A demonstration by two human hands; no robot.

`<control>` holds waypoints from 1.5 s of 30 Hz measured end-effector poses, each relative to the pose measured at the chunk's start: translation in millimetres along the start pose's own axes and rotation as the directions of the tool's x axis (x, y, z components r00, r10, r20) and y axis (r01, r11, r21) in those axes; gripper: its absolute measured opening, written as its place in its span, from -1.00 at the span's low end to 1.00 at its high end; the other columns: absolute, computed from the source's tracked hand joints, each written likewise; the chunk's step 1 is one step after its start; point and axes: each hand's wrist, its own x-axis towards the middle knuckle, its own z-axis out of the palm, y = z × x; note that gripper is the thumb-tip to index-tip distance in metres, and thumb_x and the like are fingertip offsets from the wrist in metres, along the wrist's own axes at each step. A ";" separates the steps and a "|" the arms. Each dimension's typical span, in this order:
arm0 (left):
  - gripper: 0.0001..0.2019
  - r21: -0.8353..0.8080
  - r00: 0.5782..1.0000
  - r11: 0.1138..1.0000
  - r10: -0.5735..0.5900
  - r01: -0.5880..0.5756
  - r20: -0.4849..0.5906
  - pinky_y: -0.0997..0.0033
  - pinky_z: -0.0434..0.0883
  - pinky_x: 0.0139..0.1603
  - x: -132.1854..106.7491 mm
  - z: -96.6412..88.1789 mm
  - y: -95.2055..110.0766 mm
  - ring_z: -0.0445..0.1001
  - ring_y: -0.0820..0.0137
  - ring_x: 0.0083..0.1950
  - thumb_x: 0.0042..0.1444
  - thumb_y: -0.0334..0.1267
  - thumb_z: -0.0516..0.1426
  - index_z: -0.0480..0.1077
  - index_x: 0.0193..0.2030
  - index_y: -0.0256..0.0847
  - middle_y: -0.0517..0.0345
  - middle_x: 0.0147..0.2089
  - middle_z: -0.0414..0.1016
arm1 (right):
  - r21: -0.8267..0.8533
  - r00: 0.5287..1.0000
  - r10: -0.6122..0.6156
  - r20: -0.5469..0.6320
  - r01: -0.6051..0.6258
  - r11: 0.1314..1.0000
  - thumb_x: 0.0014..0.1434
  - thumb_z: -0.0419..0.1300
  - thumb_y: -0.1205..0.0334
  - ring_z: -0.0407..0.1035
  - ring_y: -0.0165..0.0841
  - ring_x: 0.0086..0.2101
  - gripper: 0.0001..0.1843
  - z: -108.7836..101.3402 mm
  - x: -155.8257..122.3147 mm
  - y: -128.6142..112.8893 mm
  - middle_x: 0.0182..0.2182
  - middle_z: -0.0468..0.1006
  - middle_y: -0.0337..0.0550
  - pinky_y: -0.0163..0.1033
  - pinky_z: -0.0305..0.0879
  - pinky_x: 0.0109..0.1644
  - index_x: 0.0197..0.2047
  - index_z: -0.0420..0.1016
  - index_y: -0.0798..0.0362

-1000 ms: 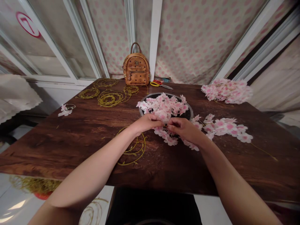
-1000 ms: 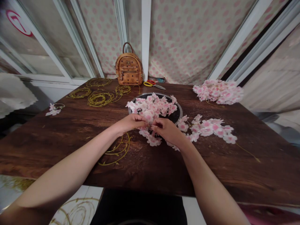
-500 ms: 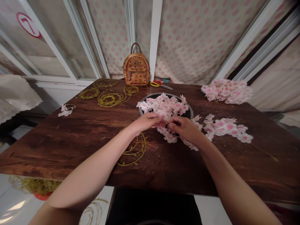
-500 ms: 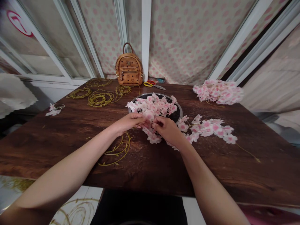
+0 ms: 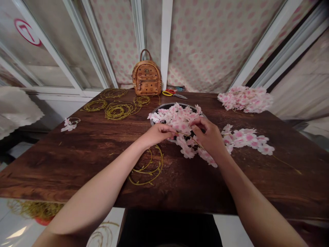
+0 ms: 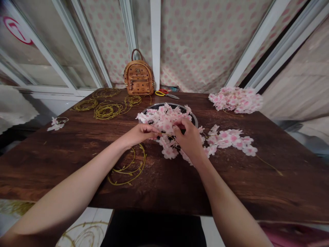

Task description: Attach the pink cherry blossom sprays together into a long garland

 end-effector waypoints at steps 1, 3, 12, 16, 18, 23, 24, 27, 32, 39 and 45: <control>-0.87 0.031 1.000 0.999 0.024 -0.024 0.001 0.38 0.45 -0.15 -0.2 2.2 -0.1 0.54 0.43 -0.26 0.07 -0.36 0.21 0.58 -0.25 -0.27 0.02 -0.22 0.63 | 0.020 0.997 -0.064 -0.031 0.065 0.998 0.16 0.06 0.26 0.41 -0.29 -0.23 -0.87 0.1 -0.8 -4.0 -0.26 0.53 -0.10 -0.15 0.29 -0.09 -0.26 0.43 0.03; -0.88 0.096 0.997 0.992 0.079 -0.080 0.008 0.37 0.45 -0.15 -1.1 6.8 0.3 0.54 0.40 -0.24 0.06 -0.35 0.21 0.57 -0.27 -0.28 0.01 -0.24 0.63 | 0.049 0.986 -0.167 -0.003 0.167 0.985 0.20 0.03 0.29 0.41 -0.29 -0.19 -0.84 1.4 -2.7 -10.5 -0.22 0.52 -0.08 -0.15 0.29 -0.06 -0.21 0.42 0.03; -0.87 0.276 0.980 0.947 0.189 -0.167 -0.058 0.40 0.39 -0.24 -2.6 11.3 3.2 0.44 0.46 -0.33 0.12 -0.31 0.15 0.52 -0.28 -0.27 0.10 -0.33 0.55 | -0.108 0.966 -0.116 0.232 0.144 0.984 0.25 -0.03 0.28 0.41 -0.31 -0.32 -0.81 12.2 -5.6 -2.6 -0.32 0.53 -0.12 -0.21 0.23 -0.20 -0.21 0.41 0.04; -0.86 0.288 0.980 0.947 0.176 -0.144 -0.090 0.41 0.36 -0.27 -2.7 11.7 4.1 0.42 0.45 -0.34 0.13 -0.26 0.15 0.52 -0.27 -0.25 0.12 -0.35 0.53 | -0.071 0.971 -0.020 0.240 0.038 0.997 0.27 -0.08 0.28 0.37 -0.39 -0.46 -0.77 11.1 -4.6 0.3 -0.42 0.50 -0.18 -0.27 0.20 -0.30 -0.26 0.39 0.04; -0.85 0.305 0.977 0.940 0.189 -0.152 -0.096 0.41 0.35 -0.28 -3.1 12.9 4.3 0.41 0.45 -0.35 0.13 -0.25 0.14 0.52 -0.28 -0.24 0.12 -0.35 0.53 | -0.053 0.970 0.003 0.242 0.010 0.999 0.26 -0.08 0.29 0.35 -0.40 -0.48 -0.78 11.5 -4.4 0.9 -0.43 0.49 -0.18 -0.28 0.19 -0.32 -0.28 0.38 0.04; -0.85 0.326 0.976 0.932 0.199 -0.159 -0.091 0.44 0.29 -0.34 -4.5 16.8 5.1 0.35 0.48 -0.40 0.12 -0.27 0.14 0.53 -0.28 -0.25 0.15 -0.37 0.51 | -0.001 0.963 0.047 0.265 -0.049 0.999 0.26 -0.09 0.27 0.34 -0.40 -0.52 -0.77 14.8 -4.8 1.0 -0.46 0.48 -0.20 -0.28 0.21 -0.35 -0.35 0.34 0.03; -0.85 0.321 0.977 0.934 0.194 -0.158 -0.083 0.45 0.29 -0.35 -4.6 17.4 5.4 0.34 0.48 -0.40 0.12 -0.27 0.14 0.53 -0.28 -0.26 0.15 -0.37 0.50 | 0.005 0.961 0.057 0.272 -0.060 0.998 0.26 -0.09 0.26 0.34 -0.40 -0.52 -0.77 15.2 -4.8 1.0 -0.47 0.48 -0.21 -0.28 0.21 -0.35 -0.37 0.33 0.03; -0.85 0.313 0.980 0.937 0.187 -0.158 -0.066 0.46 0.29 -0.34 -4.5 18.4 6.0 0.35 0.48 -0.39 0.12 -0.28 0.13 0.52 -0.29 -0.26 0.15 -0.37 0.49 | 0.024 0.953 0.088 0.290 -0.099 0.995 0.27 -0.10 0.23 0.33 -0.41 -0.56 -0.75 15.5 -4.5 1.2 -0.46 0.49 -0.21 -0.27 0.21 -0.38 -0.35 0.34 0.02; -0.85 0.317 0.979 0.933 0.198 -0.171 -0.053 0.45 0.28 -0.34 -4.1 17.9 5.0 0.33 0.48 -0.39 0.12 -0.29 0.12 0.51 -0.32 -0.26 0.15 -0.38 0.47 | 0.030 0.962 0.090 0.258 -0.101 0.994 0.28 -0.09 0.21 0.32 -0.44 -0.58 -0.74 14.7 -4.1 1.7 -0.47 0.48 -0.23 -0.27 0.22 -0.39 -0.39 0.32 0.03; -0.85 0.335 0.978 0.925 0.203 -0.177 -0.044 0.43 0.23 -0.38 -4.2 17.2 0.8 0.29 0.48 -0.41 0.12 -0.28 0.12 0.50 -0.32 -0.24 0.17 -0.42 0.42 | 0.069 0.947 0.123 0.297 -0.149 0.986 0.28 -0.10 0.20 0.32 -0.44 -0.60 -0.76 14.6 -4.4 0.3 -0.48 0.49 -0.22 -0.28 0.23 -0.44 -0.34 0.32 0.02; -0.84 0.386 0.977 0.907 0.206 -0.169 -0.055 0.41 0.26 -0.35 -2.9 15.1 -3.5 0.31 0.46 -0.39 0.13 -0.27 0.11 0.52 -0.31 -0.23 0.17 -0.41 0.43 | 0.037 0.954 0.095 0.285 -0.110 0.993 0.27 -0.09 0.20 0.32 -0.42 -0.56 -0.75 14.6 -3.8 0.4 -0.50 0.49 -0.23 -0.28 0.22 -0.40 -0.35 0.35 0.03</control>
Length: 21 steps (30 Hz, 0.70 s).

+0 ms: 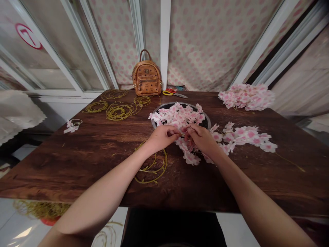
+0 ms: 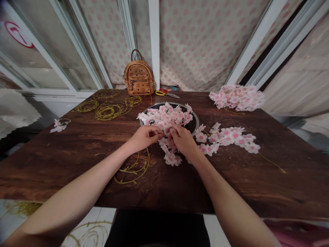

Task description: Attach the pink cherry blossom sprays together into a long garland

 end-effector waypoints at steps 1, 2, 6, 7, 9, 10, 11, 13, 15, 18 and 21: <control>-0.84 0.004 1.000 1.000 0.002 -0.002 -0.003 0.40 0.27 -0.33 0.1 -0.4 -0.6 0.32 0.45 -0.38 0.13 -0.27 0.11 0.52 -0.31 -0.23 0.16 -0.40 0.44 | -0.001 1.000 0.002 0.004 -0.002 1.000 0.27 -0.09 0.20 0.32 -0.42 -0.56 -0.75 0.1 0.1 0.1 -0.50 0.48 -0.23 -0.28 0.22 -0.40 -0.35 0.35 0.03; -0.84 0.012 1.000 1.000 0.003 -0.003 -0.009 0.39 0.29 -0.31 0.1 -0.8 -0.9 0.33 0.45 -0.37 0.13 -0.27 0.11 0.52 -0.31 -0.23 0.15 -0.39 0.45 | 0.000 1.000 0.005 0.013 -0.005 1.000 0.27 -0.09 0.19 0.32 -0.42 -0.57 -0.74 0.1 0.1 0.2 -0.51 0.48 -0.24 -0.28 0.21 -0.40 -0.37 0.34 0.02; -0.83 0.071 0.999 0.997 0.004 -0.001 -0.042 0.36 0.31 -0.25 -0.5 -2.7 0.2 0.34 0.44 -0.37 0.14 -0.27 0.10 0.52 -0.33 -0.22 0.16 -0.40 0.45 | -0.039 0.999 -0.007 0.039 0.009 0.999 0.28 -0.08 0.18 0.31 -0.40 -0.55 -0.68 0.5 0.2 0.9 -0.56 0.46 -0.23 -0.27 0.18 -0.40 -0.48 0.29 0.01; -0.83 0.086 0.999 0.996 0.009 -0.005 -0.046 0.36 0.30 -0.26 -0.7 -3.0 0.8 0.34 0.43 -0.37 0.14 -0.27 0.10 0.52 -0.33 -0.22 0.16 -0.40 0.45 | -0.050 0.999 -0.011 0.050 0.014 0.999 0.29 -0.09 0.17 0.32 -0.39 -0.55 -0.67 0.5 0.2 1.3 -0.56 0.46 -0.23 -0.27 0.18 -0.39 -0.48 0.29 0.02; -0.83 0.111 0.998 0.994 0.012 -0.006 -0.054 0.38 0.29 -0.29 -1.0 -3.1 2.0 0.35 0.42 -0.36 0.14 -0.27 0.10 0.52 -0.33 -0.22 0.16 -0.39 0.46 | -0.067 0.996 -0.012 0.083 0.018 0.998 0.29 -0.08 0.16 0.33 -0.39 -0.54 -0.67 0.7 0.1 1.9 -0.57 0.47 -0.23 -0.27 0.17 -0.38 -0.45 0.33 0.02; -0.83 0.120 0.998 0.993 0.011 -0.004 -0.058 0.39 0.29 -0.29 -1.1 -3.1 2.4 0.35 0.42 -0.36 0.14 -0.28 0.10 0.52 -0.33 -0.22 0.16 -0.38 0.47 | -0.077 0.995 -0.008 0.102 0.016 0.997 0.29 -0.07 0.16 0.33 -0.39 -0.54 -0.68 0.8 0.0 2.2 -0.57 0.46 -0.24 -0.27 0.16 -0.39 -0.44 0.34 0.02; -0.84 0.123 0.998 0.992 0.010 -0.002 -0.061 0.40 0.30 -0.28 -1.0 -3.2 2.7 0.36 0.42 -0.36 0.13 -0.28 0.10 0.52 -0.32 -0.22 0.16 -0.37 0.49 | -0.093 0.993 -0.002 0.116 0.013 0.996 0.27 -0.06 0.15 0.33 -0.39 -0.54 -0.69 0.9 -0.1 2.3 -0.58 0.46 -0.25 -0.27 0.15 -0.40 -0.45 0.35 0.02; -0.84 0.118 0.998 0.993 0.005 0.003 -0.070 0.41 0.30 -0.26 -0.6 -4.2 2.5 0.39 0.41 -0.34 0.13 -0.28 0.11 0.53 -0.30 -0.21 0.15 -0.35 0.52 | -0.138 0.992 0.001 0.126 0.017 0.990 0.24 -0.01 0.17 0.32 -0.39 -0.54 -0.70 0.9 -0.4 2.3 -0.62 0.42 -0.26 -0.28 0.12 -0.41 -0.50 0.31 0.02; -0.83 0.115 0.996 0.993 -0.004 0.015 -0.093 0.41 0.31 -0.26 0.3 -7.1 1.2 0.40 0.41 -0.34 0.13 -0.25 0.12 0.54 -0.28 -0.20 0.15 -0.33 0.55 | -0.151 0.991 0.007 0.133 0.013 0.988 0.22 0.01 0.19 0.31 -0.39 -0.56 -0.70 0.9 -1.0 1.7 -0.65 0.39 -0.28 -0.28 0.11 -0.42 -0.54 0.27 0.02; -0.80 0.119 0.986 0.991 -0.043 0.062 -0.160 0.42 0.30 -0.32 2.3 -14.8 -3.0 0.40 0.41 -0.39 0.15 -0.22 0.11 0.56 -0.24 -0.20 0.14 -0.38 0.55 | -0.136 0.987 0.020 0.158 0.001 0.991 0.20 0.01 0.19 0.29 -0.41 -0.58 -0.70 1.2 -1.8 0.2 -0.66 0.39 -0.29 -0.28 0.10 -0.43 -0.55 0.25 0.02; -0.80 0.130 0.965 0.985 -0.075 0.110 -0.250 0.41 0.33 -0.29 4.3 -23.6 -8.2 0.44 0.40 -0.38 0.13 -0.26 0.12 0.56 -0.21 -0.21 0.12 -0.35 0.58 | -0.149 0.985 0.031 0.167 -0.006 0.989 0.20 0.01 0.20 0.27 -0.41 -0.58 -0.71 2.5 -2.3 -1.8 -0.66 0.39 -0.27 -0.27 0.08 -0.43 -0.55 0.28 0.02</control>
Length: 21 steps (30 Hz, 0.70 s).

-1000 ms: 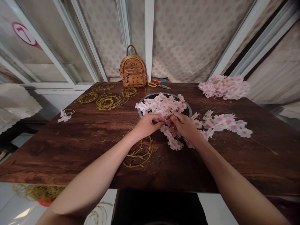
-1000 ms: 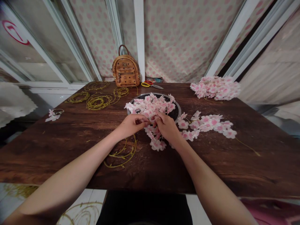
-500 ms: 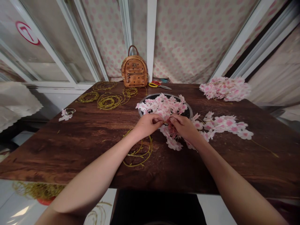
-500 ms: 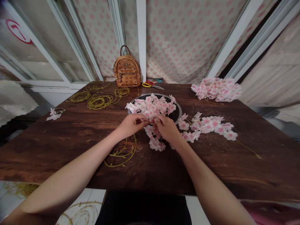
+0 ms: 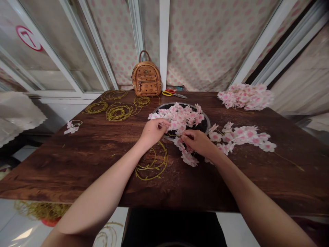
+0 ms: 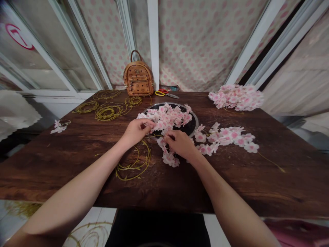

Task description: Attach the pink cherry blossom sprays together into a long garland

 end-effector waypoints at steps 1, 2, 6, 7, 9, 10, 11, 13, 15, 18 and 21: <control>-0.81 0.017 1.000 1.000 -0.009 0.010 -0.025 0.40 0.34 -0.27 1.2 -2.0 -1.8 0.45 0.39 -0.36 0.11 -0.28 0.13 0.56 -0.22 -0.21 0.12 -0.32 0.59 | -0.008 1.000 0.007 0.000 -0.007 1.000 0.20 0.01 0.20 0.26 -0.41 -0.57 -0.71 0.5 0.0 -0.7 -0.66 0.39 -0.27 -0.27 0.08 -0.43 -0.55 0.29 0.02; -0.83 0.037 0.999 0.999 -0.016 0.017 -0.044 0.40 0.35 -0.24 2.2 -3.6 -3.3 0.46 0.39 -0.34 0.09 -0.30 0.14 0.56 -0.24 -0.21 0.12 -0.29 0.60 | -0.015 1.000 0.016 0.001 -0.016 1.000 0.19 0.01 0.20 0.26 -0.41 -0.57 -0.71 0.9 0.1 -1.4 -0.66 0.39 -0.26 -0.27 0.07 -0.43 -0.55 0.30 0.03; -0.85 0.091 0.997 0.996 -0.011 0.017 -0.074 0.37 0.36 -0.18 4.0 -7.0 -6.3 0.46 0.39 -0.30 0.07 -0.32 0.15 0.55 -0.26 -0.21 0.12 -0.24 0.59 | -0.003 0.999 0.042 0.000 -0.042 0.999 0.17 0.01 0.23 0.24 -0.41 -0.58 -0.73 2.3 0.6 -2.6 -0.67 0.39 -0.26 -0.26 0.07 -0.43 -0.55 0.30 0.03; -0.86 0.101 0.996 0.995 -0.002 0.010 -0.084 0.37 0.36 -0.18 4.1 -7.3 -6.6 0.45 0.39 -0.30 0.07 -0.32 0.16 0.55 -0.26 -0.21 0.11 -0.23 0.58 | 0.007 0.999 0.043 -0.004 -0.043 0.999 0.17 0.01 0.24 0.24 -0.41 -0.58 -0.74 2.4 0.7 -2.3 -0.67 0.39 -0.26 -0.26 0.07 -0.44 -0.54 0.30 0.03; -0.86 0.128 0.993 0.992 0.020 -0.005 -0.113 0.37 0.36 -0.17 4.1 -7.8 -6.9 0.42 0.41 -0.32 0.06 -0.32 0.18 0.55 -0.25 -0.21 0.10 -0.20 0.55 | 0.030 0.999 0.037 -0.010 -0.037 0.999 0.17 0.01 0.25 0.25 -0.41 -0.59 -0.75 2.5 0.8 -0.8 -0.66 0.39 -0.27 -0.27 0.09 -0.43 -0.53 0.30 0.02; -0.85 0.146 0.991 0.989 0.029 -0.010 -0.130 0.37 0.36 -0.17 3.9 -8.0 -7.0 0.41 0.42 -0.33 0.05 -0.32 0.19 0.55 -0.24 -0.21 0.09 -0.18 0.53 | 0.042 0.999 0.036 -0.010 -0.036 0.998 0.17 0.01 0.25 0.26 -0.42 -0.59 -0.76 2.4 1.0 0.2 -0.65 0.39 -0.27 -0.27 0.10 -0.43 -0.53 0.29 0.03; -0.85 0.166 0.989 0.986 0.038 -0.014 -0.143 0.37 0.36 -0.17 3.7 -8.1 -7.0 0.39 0.43 -0.34 0.04 -0.32 0.19 0.55 -0.23 -0.20 0.09 -0.16 0.50 | 0.058 0.999 0.039 -0.008 -0.038 0.998 0.17 0.01 0.26 0.26 -0.42 -0.59 -0.76 2.3 1.1 1.4 -0.64 0.39 -0.27 -0.27 0.12 -0.43 -0.53 0.29 0.03; -0.83 0.208 0.988 0.978 0.050 -0.018 -0.149 0.37 0.36 -0.16 2.9 -8.4 -6.6 0.39 0.43 -0.34 0.04 -0.32 0.20 0.54 -0.20 -0.19 0.08 -0.15 0.47 | 0.112 0.999 0.051 0.011 -0.052 0.992 0.18 0.01 0.24 0.26 -0.44 -0.59 -0.75 2.0 1.7 3.7 -0.63 0.40 -0.27 -0.28 0.13 -0.44 -0.53 0.29 0.03; -0.81 0.258 0.990 0.966 0.041 -0.004 -0.137 0.36 0.36 -0.15 1.8 -8.4 -5.9 0.40 0.40 -0.31 0.04 -0.30 0.20 0.53 -0.18 -0.19 0.07 -0.14 0.44 | 0.199 0.998 0.057 0.030 -0.062 0.978 0.19 0.01 0.20 0.24 -0.45 -0.60 -0.74 1.5 2.3 5.4 -0.61 0.39 -0.27 -0.29 0.13 -0.46 -0.52 0.30 0.04; -0.74 0.360 0.991 0.931 -0.015 0.062 -0.132 0.35 0.37 -0.14 0.1 -8.1 -4.4 0.42 0.35 -0.27 0.03 -0.29 0.21 0.51 -0.10 -0.20 0.03 -0.12 0.43 | 0.352 0.996 0.070 0.061 -0.087 0.932 0.17 0.04 0.15 0.23 -0.46 -0.59 -0.76 0.8 3.0 6.1 -0.59 0.37 -0.28 -0.32 0.15 -0.48 -0.49 0.32 0.04; -0.69 0.426 0.991 0.900 -0.047 0.097 -0.127 0.36 0.37 -0.14 -0.2 -8.3 -3.3 0.44 0.33 -0.27 0.03 -0.31 0.20 0.49 -0.03 -0.19 0.00 -0.08 0.46 | 0.417 0.992 0.090 0.087 -0.119 0.901 0.14 0.08 0.14 0.24 -0.46 -0.58 -0.80 0.3 2.9 5.2 -0.58 0.37 -0.30 -0.33 0.15 -0.49 -0.46 0.34 0.04</control>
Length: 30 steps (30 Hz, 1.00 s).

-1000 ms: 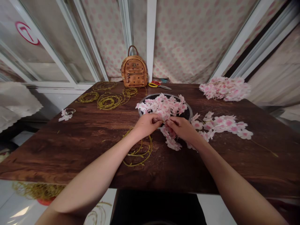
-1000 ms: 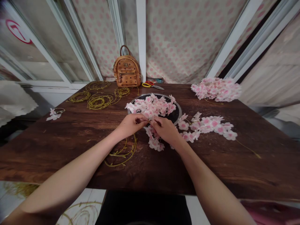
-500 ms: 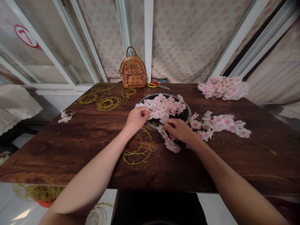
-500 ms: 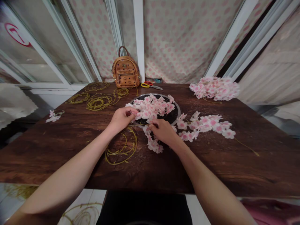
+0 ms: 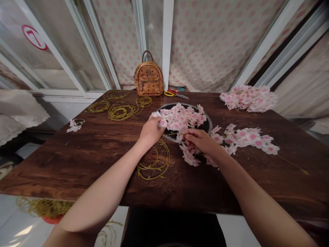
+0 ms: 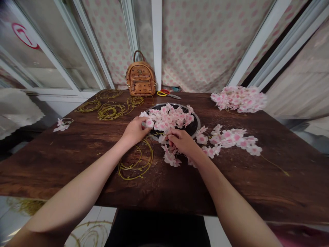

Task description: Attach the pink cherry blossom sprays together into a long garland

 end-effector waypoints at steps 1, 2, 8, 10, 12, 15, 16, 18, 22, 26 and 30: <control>-0.70 0.012 1.000 1.000 -0.004 0.004 0.011 0.36 0.36 -0.14 0.2 -0.4 0.2 0.45 0.32 -0.26 0.04 -0.32 0.19 0.50 -0.05 -0.19 0.00 -0.09 0.49 | -0.004 1.000 0.001 -0.002 -0.001 1.000 0.13 0.09 0.14 0.24 -0.47 -0.58 -0.80 0.1 -0.3 -0.2 -0.58 0.37 -0.30 -0.33 0.15 -0.49 -0.46 0.35 0.04; -0.74 0.019 1.000 1.000 -0.008 0.008 0.027 0.36 0.35 -0.15 0.5 -0.9 0.5 0.46 0.31 -0.26 0.05 -0.32 0.19 0.51 -0.08 -0.19 0.00 -0.12 0.51 | -0.018 1.000 -0.002 -0.007 0.002 1.000 0.13 0.10 0.13 0.24 -0.47 -0.59 -0.79 0.2 -0.6 -0.3 -0.58 0.37 -0.30 -0.33 0.15 -0.49 -0.47 0.34 0.04; -0.93 -0.001 0.994 1.000 -0.003 0.003 0.110 0.38 0.25 -0.31 2.0 -4.6 0.7 0.42 0.32 -0.35 0.06 -0.33 0.17 0.50 -0.38 -0.21 0.11 -0.39 0.51 | -0.145 0.999 -0.009 -0.051 0.001 0.989 0.19 0.05 0.10 0.16 -0.49 -0.65 -0.67 1.0 -2.0 0.3 -0.66 0.30 -0.32 -0.33 0.08 -0.53 -0.57 0.25 0.03; -0.91 -0.026 0.995 1.000 -0.004 0.007 0.098 0.39 0.23 -0.32 3.0 -5.1 -0.6 0.39 0.35 -0.38 0.05 -0.33 0.17 0.48 -0.44 -0.22 0.13 -0.43 0.49 | -0.162 0.999 -0.017 -0.050 0.009 0.987 0.19 0.05 0.12 0.16 -0.49 -0.66 -0.69 1.3 -2.0 -0.2 -0.68 0.29 -0.33 -0.33 0.09 -0.52 -0.55 0.26 0.03; -0.90 -0.082 0.998 0.997 -0.006 0.011 0.064 0.40 0.23 -0.32 4.6 -4.9 -2.1 0.37 0.38 -0.39 0.05 -0.33 0.18 0.46 -0.46 -0.22 0.16 -0.44 0.47 | -0.160 0.999 -0.015 -0.041 0.008 0.987 0.18 0.06 0.14 0.18 -0.48 -0.66 -0.74 1.7 -2.0 -0.6 -0.69 0.29 -0.34 -0.32 0.11 -0.52 -0.52 0.28 0.03; -0.96 -0.342 0.996 0.935 -0.082 0.092 0.044 0.44 0.27 -0.34 7.2 -4.8 -1.1 0.38 0.42 -0.42 0.04 -0.34 0.17 0.44 -0.40 -0.24 0.18 -0.44 0.48 | -0.160 0.999 -0.004 -0.040 -0.003 0.987 0.17 0.07 0.15 0.20 -0.47 -0.67 -0.76 2.4 -1.8 0.0 -0.70 0.29 -0.33 -0.31 0.11 -0.53 -0.50 0.29 0.03; -0.97 -0.463 0.989 0.874 -0.130 0.145 0.065 0.47 0.28 -0.37 7.6 -5.3 0.7 0.38 0.44 -0.44 0.04 -0.35 0.17 0.43 -0.38 -0.25 0.18 -0.44 0.48 | -0.163 0.999 -0.004 -0.044 -0.003 0.987 0.17 0.07 0.15 0.20 -0.47 -0.67 -0.76 2.7 -1.7 0.6 -0.69 0.30 -0.33 -0.32 0.11 -0.53 -0.50 0.29 0.03; -0.98 -0.664 0.967 0.703 -0.206 0.255 0.152 0.51 0.29 -0.43 7.7 -7.4 6.2 0.41 0.47 -0.47 0.07 -0.37 0.14 0.39 -0.35 -0.26 0.17 -0.44 0.48 | -0.177 0.998 -0.005 -0.062 -0.006 0.984 0.16 0.08 0.15 0.20 -0.48 -0.66 -0.76 3.2 -1.2 2.3 -0.67 0.32 -0.31 -0.32 0.09 -0.55 -0.51 0.29 0.04; -0.94 -0.806 0.914 0.433 -0.227 0.403 0.335 0.53 0.37 -0.41 6.3 -13.4 17.6 0.50 0.47 -0.45 0.11 -0.41 0.11 0.32 -0.38 -0.26 0.15 -0.45 0.51 | -0.197 0.996 0.009 -0.084 -0.025 0.980 0.14 0.09 0.14 0.21 -0.47 -0.63 -0.79 3.6 0.1 5.4 -0.61 0.37 -0.27 -0.32 0.11 -0.55 -0.47 0.34 0.04; -0.95 -0.842 0.885 0.276 -0.198 0.463 0.422 0.49 0.43 -0.37 5.3 -13.2 21.1 0.50 0.47 -0.47 0.12 -0.42 0.11 0.35 -0.36 -0.26 0.14 -0.46 0.52 | -0.223 0.993 -0.036 -0.113 0.010 0.975 0.13 0.09 0.16 0.24 -0.46 -0.58 -0.79 3.3 1.5 6.6 -0.58 0.41 -0.24 -0.32 0.12 -0.50 -0.48 0.35 0.06; -0.88 -0.858 0.882 0.208 -0.138 0.470 0.450 0.53 0.38 -0.45 1.1 -9.4 24.1 0.45 0.50 -0.48 0.11 -0.25 0.21 0.41 -0.35 -0.26 0.18 -0.45 0.49 | -0.221 0.988 -0.037 -0.148 0.004 0.975 0.12 0.08 0.16 0.20 -0.46 -0.60 -0.80 3.4 1.2 5.1 -0.62 0.35 -0.28 -0.32 0.10 -0.50 -0.49 0.34 0.05</control>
